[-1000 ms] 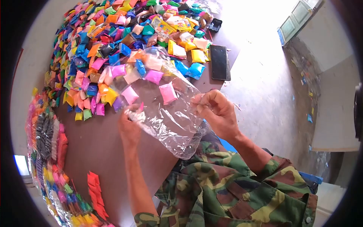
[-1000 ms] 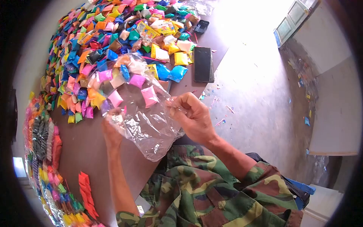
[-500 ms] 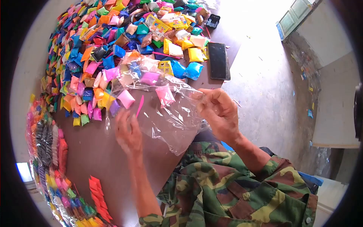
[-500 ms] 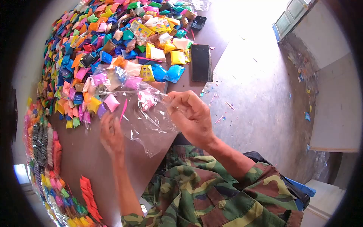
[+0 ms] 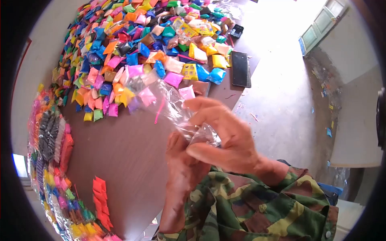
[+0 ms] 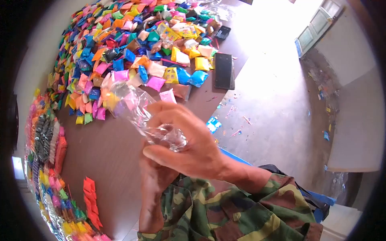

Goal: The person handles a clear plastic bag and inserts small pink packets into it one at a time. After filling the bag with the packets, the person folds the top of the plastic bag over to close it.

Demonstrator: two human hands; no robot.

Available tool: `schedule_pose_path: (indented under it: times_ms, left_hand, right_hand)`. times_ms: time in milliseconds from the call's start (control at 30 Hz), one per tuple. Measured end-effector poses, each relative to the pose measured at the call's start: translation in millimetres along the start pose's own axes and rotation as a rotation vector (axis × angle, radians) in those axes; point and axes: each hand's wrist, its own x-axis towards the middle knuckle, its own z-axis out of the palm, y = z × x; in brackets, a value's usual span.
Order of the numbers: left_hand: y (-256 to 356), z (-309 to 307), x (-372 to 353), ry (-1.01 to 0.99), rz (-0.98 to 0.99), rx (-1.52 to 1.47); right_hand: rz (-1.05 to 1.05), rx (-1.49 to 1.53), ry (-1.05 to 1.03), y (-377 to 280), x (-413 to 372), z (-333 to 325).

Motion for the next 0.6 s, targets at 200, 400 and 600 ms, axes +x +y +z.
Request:
schedule_pose_path:
  times_ms: [200,400,600]
  left_hand:
    - [22.1,-35.6,-16.7,0.206,0.034,-0.911]
    - [9.7,-27.8,-13.6,0.115,-0.081,-1.356]
    - [-8.0,-12.9,-26.6,0.161,-0.121,-1.459]
  right_hand:
    - [-0.214,-0.297,0.056,-6.2,11.9,-61.9]
    - [-0.316,-0.47,-0.3,-15.1,4.5,-55.2]
    - [-0.243,-0.363,-0.25,11.4,-10.3,-51.2]
